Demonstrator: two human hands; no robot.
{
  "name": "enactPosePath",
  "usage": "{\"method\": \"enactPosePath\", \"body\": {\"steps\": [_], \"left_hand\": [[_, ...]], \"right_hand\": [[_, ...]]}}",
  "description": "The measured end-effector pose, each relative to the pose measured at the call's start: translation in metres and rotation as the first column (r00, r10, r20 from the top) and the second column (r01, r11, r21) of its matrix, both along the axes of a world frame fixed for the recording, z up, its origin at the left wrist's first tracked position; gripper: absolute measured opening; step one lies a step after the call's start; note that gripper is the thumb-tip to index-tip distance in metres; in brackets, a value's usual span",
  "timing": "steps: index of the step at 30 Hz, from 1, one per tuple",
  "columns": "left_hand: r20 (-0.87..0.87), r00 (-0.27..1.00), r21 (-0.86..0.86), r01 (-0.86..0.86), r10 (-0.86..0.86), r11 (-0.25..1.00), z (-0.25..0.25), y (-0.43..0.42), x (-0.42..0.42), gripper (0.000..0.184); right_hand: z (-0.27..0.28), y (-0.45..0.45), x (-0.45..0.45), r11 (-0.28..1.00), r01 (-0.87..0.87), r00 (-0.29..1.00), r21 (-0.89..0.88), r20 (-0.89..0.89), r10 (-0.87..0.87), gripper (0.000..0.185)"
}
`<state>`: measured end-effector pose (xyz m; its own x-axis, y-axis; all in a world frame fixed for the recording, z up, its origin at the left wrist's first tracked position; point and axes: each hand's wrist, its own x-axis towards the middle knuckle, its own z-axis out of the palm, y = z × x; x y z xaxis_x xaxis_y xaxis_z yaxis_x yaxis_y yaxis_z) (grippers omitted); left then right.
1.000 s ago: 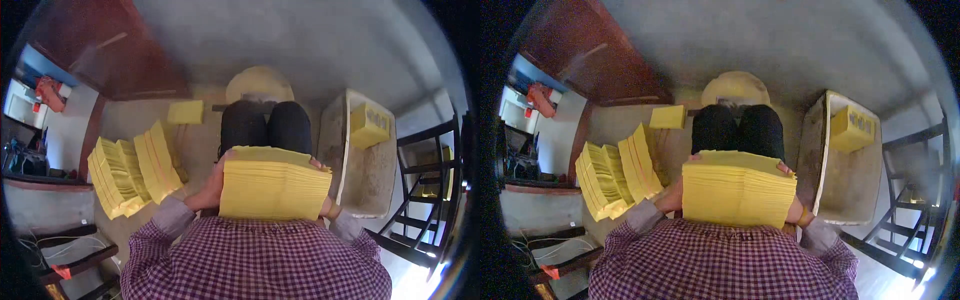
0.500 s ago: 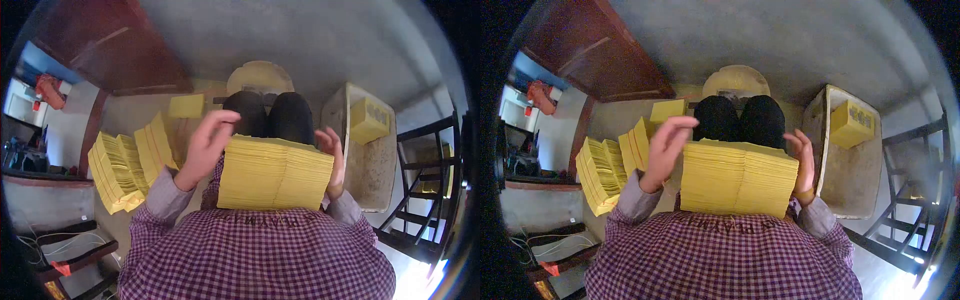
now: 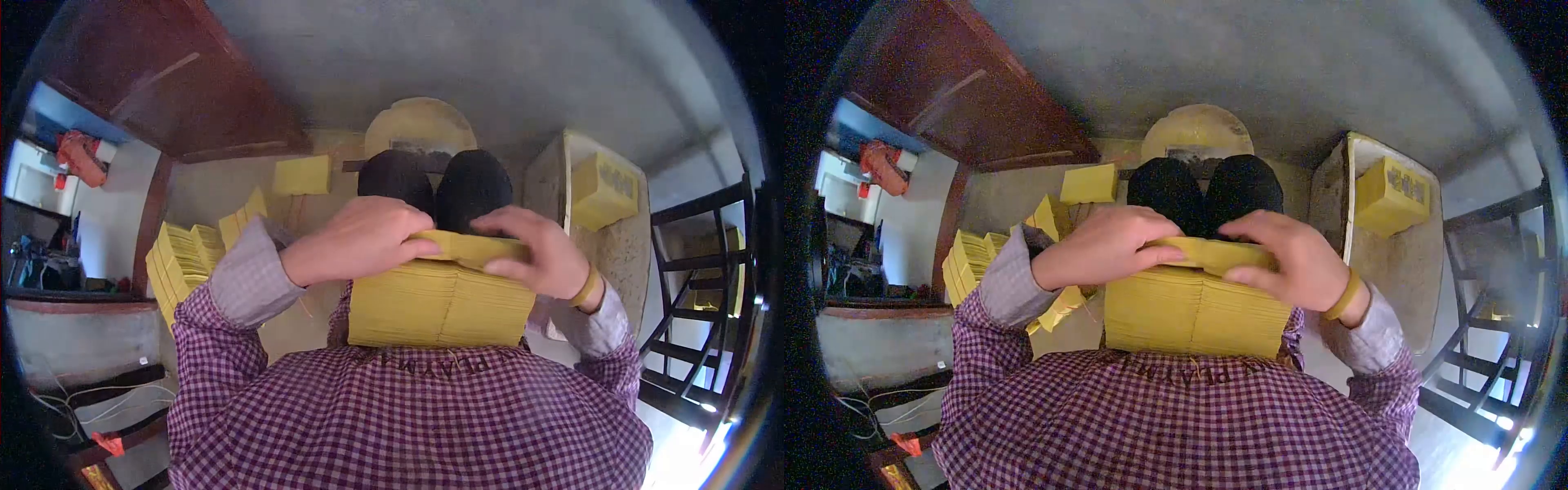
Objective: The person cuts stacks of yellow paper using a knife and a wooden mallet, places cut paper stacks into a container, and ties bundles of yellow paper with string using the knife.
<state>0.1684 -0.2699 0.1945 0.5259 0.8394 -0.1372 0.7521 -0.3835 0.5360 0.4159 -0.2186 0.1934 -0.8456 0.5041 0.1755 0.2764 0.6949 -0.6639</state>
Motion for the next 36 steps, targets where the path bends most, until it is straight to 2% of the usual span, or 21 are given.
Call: {"method": "enactPosePath", "body": {"steps": [1,2,4,5,7,8,10,12,13,14,15,17,20,22,23,25,28,32,36], "left_hand": [[0.022,0.999,0.038,-0.036,0.036,0.999,-0.001,0.002,0.0,0.025],[0.02,0.999,0.046,-0.038,0.037,0.998,0.0,0.003,0.001,0.025],[-0.051,0.995,0.197,-0.075,0.086,0.977,0.002,0.005,0.007,0.026],[-0.052,0.994,0.203,-0.082,0.094,0.976,0.0,0.007,0.008,0.026],[0.011,1.0,0.397,-0.015,0.012,0.918,-0.008,0.012,0.01,0.028],[0.011,1.0,0.399,-0.016,0.012,0.917,-0.01,0.014,0.009,0.028],[0.027,0.988,0.347,0.131,-0.15,0.929,-0.013,0.017,0.007,0.026],[0.041,0.983,0.303,0.158,-0.179,0.94,-0.021,0.025,0.007,0.026],[0.055,0.976,0.261,0.192,-0.213,0.946,-0.025,0.028,0.008,0.026],[0.058,0.975,0.256,0.193,-0.214,0.947,-0.029,0.027,0.008,0.026],[0.078,0.97,0.222,0.21,-0.232,0.952,-0.031,0.026,0.008,0.026],[0.102,0.963,0.178,0.227,-0.248,0.957,-0.036,0.021,0.009,0.026],[0.183,0.965,0.094,0.173,-0.188,0.98,-0.046,0.01,0.01,0.024],[0.331,0.933,0.149,0.098,-0.143,0.984,-0.058,0.006,0.008,0.023],[0.333,0.933,0.141,0.097,-0.14,0.985,-0.063,0.003,0.005,0.023],[0.357,0.934,0.01,0.02,-0.022,1.0,-0.065,-0.002,0.003,0.02],[0.383,0.924,0.02,-0.035,0.024,0.999,-0.07,-0.007,0.002,0.02],[0.398,0.916,-0.003,-0.049,0.046,0.999,-0.066,-0.01,0.002,0.022],[0.294,0.955,0.044,-0.057,0.041,0.997,-0.053,-0.009,0.002,0.023]], "right_hand": [[0.002,0.003,-0.006,0.996,-0.076,0.997,0.054,0.02,0.075,0.039],[0.005,0.005,-0.012,0.995,-0.077,0.997,0.062,0.019,0.076,0.039],[0.008,0.008,-0.019,0.981,-0.026,0.985,0.192,0.174,-0.008,0.033],[0.003,0.012,-0.022,0.967,-0.019,0.987,0.252,0.157,-0.021,0.031],[0.001,0.02,-0.032,0.964,-0.072,0.983,0.254,0.184,0.025,0.03],[0.0,0.023,-0.035,0.961,-0.118,0.975,0.25,0.213,0.064,0.029],[-0.005,0.025,-0.038,0.968,-0.155,0.972,0.198,0.206,0.114,0.027],[-0.014,0.028,-0.039,0.971,-0.195,0.966,0.136,0.196,0.167,0.025],[-0.02,0.03,-0.036,0.979,-0.205,0.965,0.006,0.166,0.201,0.024],[-0.025,0.031,-0.034,0.969,-0.212,0.965,-0.124,0.133,0.228,0.022],[-0.028,0.029,-0.033,0.97,-0.208,0.965,-0.129,0.133,0.225,0.022],[-0.034,0.021,-0.03,0.926,-0.228,0.971,-0.302,0.004,0.24,0.021],[-0.036,0.016,-0.03,0.896,-0.221,0.967,-0.386,0.032,0.252,0.019],[-0.043,0.012,-0.03,0.897,-0.219,0.974,-0.383,-0.025,0.227,0.018],[-0.046,0.008,-0.029,0.898,-0.214,0.977,-0.385,-0.083,0.197,0.017],[-0.049,0.004,-0.025,0.884,-0.157,0.987,-0.441,-0.041,0.155,0.017],[-0.051,0.0,-0.024,0.869,-0.079,0.997,-0.489,-0.021,0.079,0.016],[-0.057,-0.005,-0.02,0.84,-0.041,0.999,-0.541,-0.047,0.018,0.016],[-0.052,0.009,-0.02,0.871,-0.056,0.998,-0.488,-0.038,0.042,0.02]]}}
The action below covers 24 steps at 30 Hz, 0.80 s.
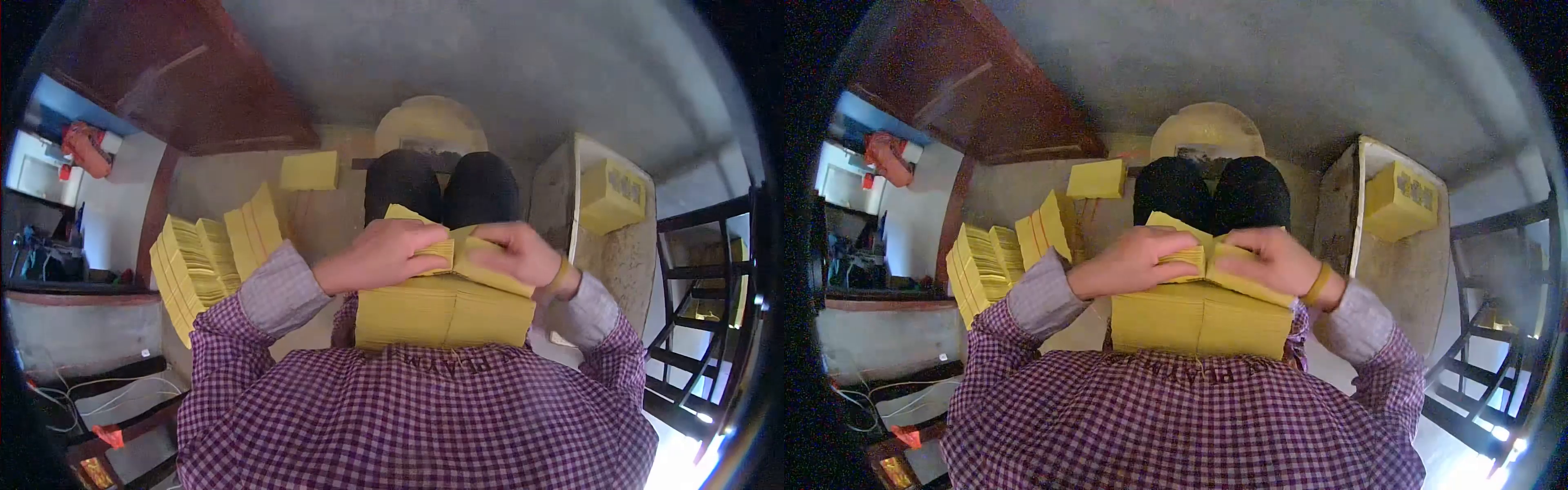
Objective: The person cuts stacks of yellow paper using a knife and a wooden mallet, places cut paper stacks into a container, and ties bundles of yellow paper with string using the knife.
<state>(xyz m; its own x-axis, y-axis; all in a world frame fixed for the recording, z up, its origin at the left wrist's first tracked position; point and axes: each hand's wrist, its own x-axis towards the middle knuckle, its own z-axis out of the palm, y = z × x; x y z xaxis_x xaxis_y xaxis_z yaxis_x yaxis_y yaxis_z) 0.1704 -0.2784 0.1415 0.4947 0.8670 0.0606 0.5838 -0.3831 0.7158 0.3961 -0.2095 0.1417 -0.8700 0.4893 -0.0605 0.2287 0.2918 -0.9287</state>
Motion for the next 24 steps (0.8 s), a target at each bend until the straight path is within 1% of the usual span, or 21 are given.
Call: {"method": "enactPosePath", "body": {"steps": [2,3,4,5,6,8,9,10,11,12,13,14,15,16,17,18,19,20,22,23,24], "left_hand": [[-0.025,1.0,0.037,0.001,0.0,0.999,0.017,0.005,-0.002,0.025],[0.097,0.994,-0.03,-0.055,0.057,0.998,0.024,0.008,-0.004,0.026],[0.215,0.969,-0.106,-0.101,0.122,0.989,0.028,0.012,-0.007,0.029],[0.353,0.92,-0.01,-0.179,0.171,0.984,0.021,0.02,-0.015,0.03],[0.485,0.783,-0.404,-0.194,0.389,0.894,0.026,0.026,-0.02,0.032],[0.679,0.467,-0.588,-0.116,0.566,0.801,0.023,0.035,-0.018,0.035],[0.682,0.467,-0.583,-0.117,0.563,0.804,0.018,0.038,-0.013,0.035],[0.726,0.367,-0.606,-0.058,0.581,0.793,0.01,0.039,-0.006,0.037],[0.757,0.264,-0.621,0.004,0.598,0.784,0.002,0.039,-0.003,0.039],[0.759,0.264,-0.619,0.007,0.595,0.785,-0.006,0.04,-0.003,0.039],[0.741,0.323,-0.623,0.0,0.589,0.783,-0.013,0.039,-0.004,0.039],[0.72,0.38,-0.626,-0.005,0.581,0.78,-0.02,0.038,-0.006,0.04],[0.513,0.608,-0.566,-0.292,0.606,0.771,-0.007,0.032,-0.012,0.042],[0.515,0.604,-0.566,-0.292,0.608,0.771,0.001,0.03,-0.015,0.042],[0.409,0.748,0.035,-0.584,0.522,0.811,0.009,0.029,-0.018,0.046],[0.22,0.823,0.647,-0.525,0.524,0.553,0.02,0.027,-0.019,0.05],[0.019,0.882,0.721,-0.338,0.471,0.605,0.05,0.018,-0.012,0.061],[0.018,0.88,0.714,-0.344,0.475,0.61,0.056,0.017,-0.004,0.061],[-0.189,0.968,0.676,0.005,0.167,0.737,0.061,0.022,0.01,0.055],[-0.189,0.966,0.677,0.0,0.174,0.736,0.061,0.025,0.01,0.055],[-0.315,0.943,0.279,-0.016,0.107,0.96,0.061,0.028,0.009,0.05]], "right_hand": [[0.007,0.026,0.007,0.97,0.15,0.982,-0.19,-0.083,-0.168,0.044],[0.009,0.039,0.009,0.861,0.12,0.949,-0.494,-0.199,-0.246,0.058],[0.01,0.047,0.01,0.667,0.031,0.895,-0.744,-0.276,-0.35,0.073],[0.008,0.047,0.006,0.386,0.064,0.782,-0.92,-0.194,-0.592,0.087],[-0.014,0.056,0.013,0.468,0.013,0.759,-0.884,-0.296,-0.58,0.087],[-0.024,0.047,0.0,0.514,-0.119,0.765,-0.85,-0.408,-0.498,0.087],[-0.02,0.039,-0.008,0.511,-0.086,0.777,-0.855,-0.378,-0.503,0.084],[-0.017,0.028,-0.022,0.632,0.085,0.722,-0.771,-0.389,-0.572,0.066],[-0.012,0.033,-0.023,0.701,0.207,0.787,-0.683,-0.31,-0.534,0.055],[-0.006,0.039,-0.023,0.76,0.313,0.835,-0.57,-0.215,-0.506,0.045],[0.0,0.042,-0.022,0.758,0.317,0.834,-0.57,-0.213,-0.509,0.045],[0.008,0.045,-0.02,0.814,0.334,0.859,-0.475,-0.202,-0.47,0.04],[0.017,0.049,-0.019,0.864,0.34,0.884,-0.372,-0.187,-0.429,0.034],[0.027,0.051,-0.015,0.865,0.339,0.886,-0.37,-0.185,-0.426,0.034],[0.038,0.054,-0.009,0.952,0.27,0.963,0.143,-0.032,-0.268,0.033],[0.049,0.053,-0.006,0.806,0.045,0.964,0.59,0.186,-0.19,0.032],[0.065,0.042,-0.016,0.813,-0.016,0.974,0.582,0.192,-0.118,0.032],[0.063,0.037,-0.021,0.818,-0.022,0.974,0.574,0.197,-0.112,0.032],[0.057,0.028,-0.03,0.731,-0.353,0.895,0.584,0.438,0.082,0.032],[0.053,0.022,-0.033,0.659,-0.301,0.949,0.689,0.287,0.133,0.032],[0.053,0.021,-0.034,0.66,-0.303,0.948,0.687,0.286,0.137,0.032]]}}
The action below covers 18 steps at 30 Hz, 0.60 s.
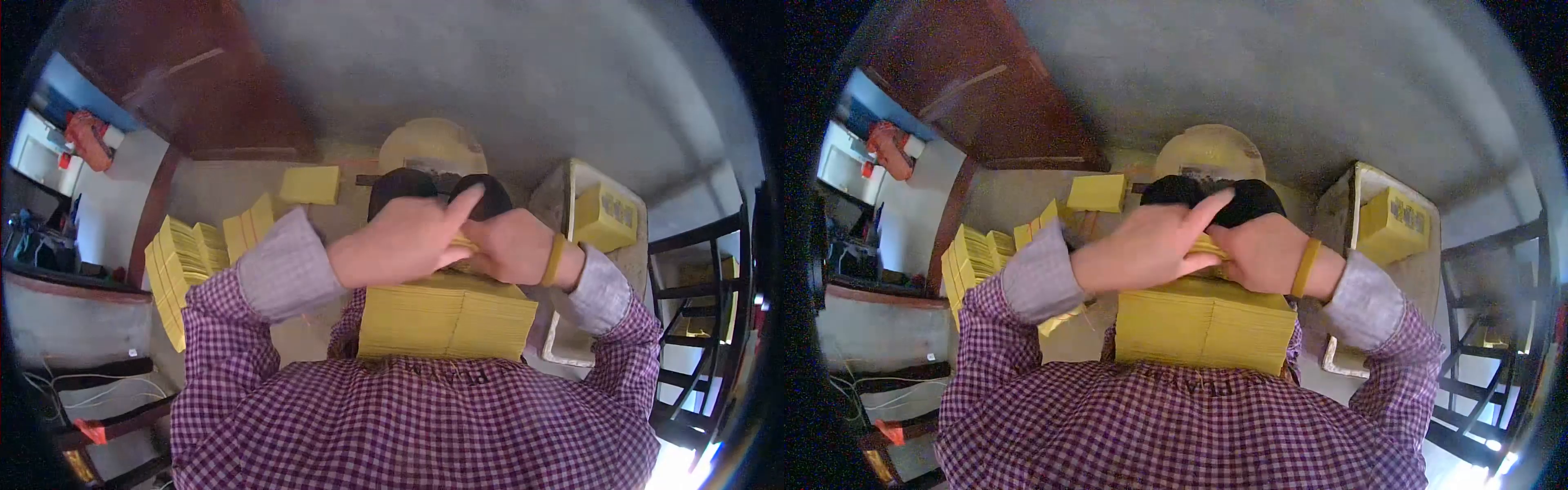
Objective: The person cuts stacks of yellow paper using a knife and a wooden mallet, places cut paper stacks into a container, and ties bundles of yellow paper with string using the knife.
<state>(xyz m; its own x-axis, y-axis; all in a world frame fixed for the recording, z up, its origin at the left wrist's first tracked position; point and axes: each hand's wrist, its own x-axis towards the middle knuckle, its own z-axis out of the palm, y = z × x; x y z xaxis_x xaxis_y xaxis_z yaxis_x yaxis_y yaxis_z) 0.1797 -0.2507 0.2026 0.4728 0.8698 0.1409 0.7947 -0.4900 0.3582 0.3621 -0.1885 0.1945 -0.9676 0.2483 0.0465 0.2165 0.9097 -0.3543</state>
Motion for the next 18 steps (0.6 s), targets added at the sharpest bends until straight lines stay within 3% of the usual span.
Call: {"method": "enactPosePath", "body": {"steps": [1,2,4,6,10,13,16,18], "left_hand": [[-0.071,0.997,-0.444,-0.062,0.034,0.894,-0.001,0.002,0.0,0.047],[-0.073,0.997,-0.445,-0.06,0.03,0.893,-0.008,0.003,-0.002,0.047],[0.108,0.99,-0.236,0.116,-0.093,0.965,-0.026,0.002,-0.006,0.04],[0.119,0.985,-0.256,0.152,-0.125,0.955,-0.036,0.001,-0.008,0.04],[0.123,0.964,-0.291,0.261,-0.234,0.921,-0.034,-0.002,-0.009,0.037],[0.046,0.978,-0.272,0.208,-0.203,0.94,-0.035,0.002,-0.004,0.034],[0.097,0.96,-0.263,0.28,-0.264,0.923,-0.035,0.012,-0.006,0.03],[0.162,0.951,-0.273,0.301,-0.265,0.914,-0.045,0.009,-0.007,0.028]], "right_hand": [[-0.001,-0.001,0.001,0.995,0.066,0.997,-0.075,0.045,-0.062,0.032],[-0.001,0.0,0.002,0.98,0.136,0.988,-0.145,0.094,-0.123,0.032],[-0.006,0.003,0.006,0.971,0.131,0.991,-0.2,0.063,-0.12,0.031],[-0.021,0.003,0.007,0.964,-0.002,0.998,-0.265,-0.066,-0.016,0.031],[-0.02,0.001,0.007,0.955,0.024,0.999,-0.297,-0.038,-0.037,0.028],[-0.021,0.003,0.007,0.951,0.047,0.997,-0.305,-0.039,-0.062,0.027],[-0.021,0.006,0.008,0.975,0.071,0.996,-0.209,-0.03,-0.079,0.026],[-0.032,0.008,0.011,0.937,-0.02,0.996,-0.348,-0.084,-0.01,0.023]]}}
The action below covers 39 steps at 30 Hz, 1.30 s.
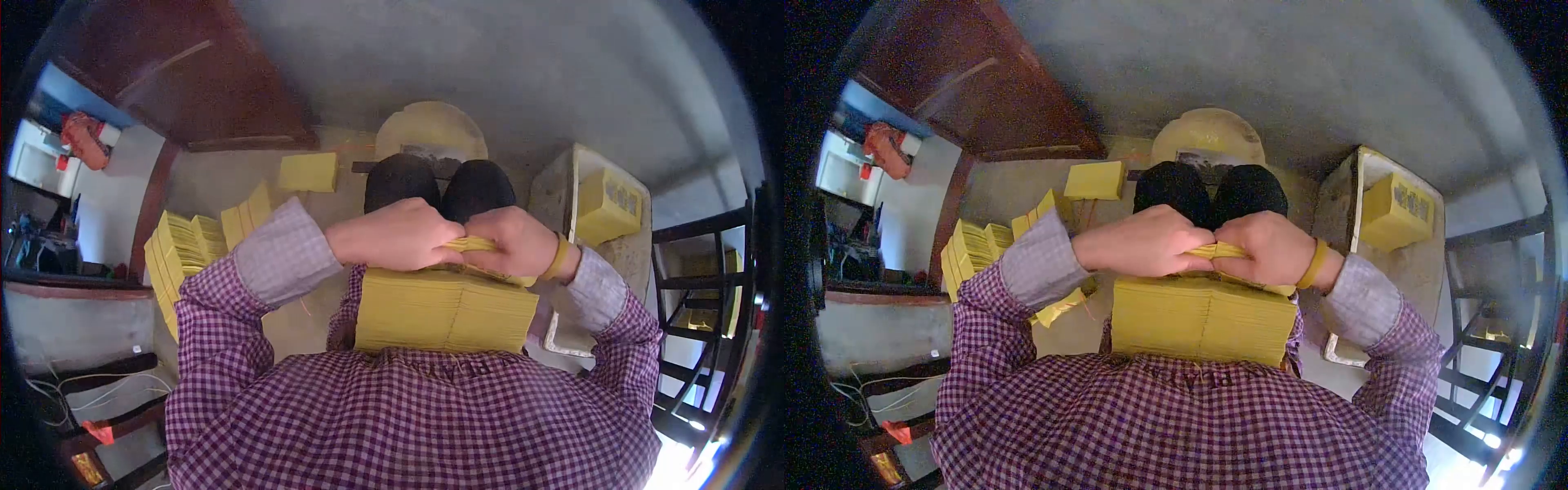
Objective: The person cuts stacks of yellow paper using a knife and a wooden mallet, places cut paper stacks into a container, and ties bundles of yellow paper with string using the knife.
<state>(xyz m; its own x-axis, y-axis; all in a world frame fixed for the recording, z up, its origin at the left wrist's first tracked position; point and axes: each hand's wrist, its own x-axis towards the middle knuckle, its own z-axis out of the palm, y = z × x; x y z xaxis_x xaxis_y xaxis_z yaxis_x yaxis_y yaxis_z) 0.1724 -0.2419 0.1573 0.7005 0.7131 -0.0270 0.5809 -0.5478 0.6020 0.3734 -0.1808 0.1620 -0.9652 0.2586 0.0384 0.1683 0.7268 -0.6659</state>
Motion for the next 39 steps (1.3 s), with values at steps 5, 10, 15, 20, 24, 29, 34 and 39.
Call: {"method": "enactPosePath", "body": {"steps": [5,10,15,20,24,29,34,39], "left_hand": [[0.105,0.994,-0.068,0.0,0.007,0.998,-0.018,-0.012,-0.004,0.024],[0.153,0.982,-0.07,-0.097,0.106,0.993,-0.025,-0.028,-0.004,0.021],[0.234,0.959,-0.126,-0.133,0.16,0.983,-0.03,-0.035,-0.005,0.022],[0.316,0.926,-0.111,-0.181,0.208,0.977,-0.031,-0.039,-0.005,0.024],[0.162,0.972,-0.059,-0.161,0.169,0.985,-0.021,-0.029,-0.009,0.026],[0.417,0.835,-0.25,-0.274,0.358,0.929,0.009,-0.01,-0.035,0.022],[0.585,0.238,-0.796,-0.017,0.775,0.605,-0.004,-0.003,-0.016,0.038],[0.491,0.215,-0.863,-0.014,0.844,0.505,-0.049,-0.019,-0.006,0.039]], "right_hand": [[-0.009,-0.016,0.003,0.992,-0.008,0.998,-0.124,-0.07,-0.001,0.017],[-0.017,-0.03,0.008,0.982,0.014,0.984,-0.189,-0.17,-0.046,0.013],[-0.014,-0.04,0.016,0.998,0.021,0.983,-0.056,-0.181,-0.031,0.015],[-0.01,-0.046,0.012,0.996,0.004,0.982,0.086,-0.188,0.013,0.018],[0.004,-0.031,0.012,0.991,-0.016,0.999,0.136,-0.044,0.022,0.029],[-0.013,0.02,0.036,0.158,-0.004,0.747,-0.987,-0.108,-0.656,0.08],[-0.028,0.001,0.006,0.073,-0.258,0.738,-0.963,-0.245,-0.629,0.081],[0.005,0.002,-0.003,0.409,0.247,0.751,-0.878,-0.093,-0.653,0.045]]}}
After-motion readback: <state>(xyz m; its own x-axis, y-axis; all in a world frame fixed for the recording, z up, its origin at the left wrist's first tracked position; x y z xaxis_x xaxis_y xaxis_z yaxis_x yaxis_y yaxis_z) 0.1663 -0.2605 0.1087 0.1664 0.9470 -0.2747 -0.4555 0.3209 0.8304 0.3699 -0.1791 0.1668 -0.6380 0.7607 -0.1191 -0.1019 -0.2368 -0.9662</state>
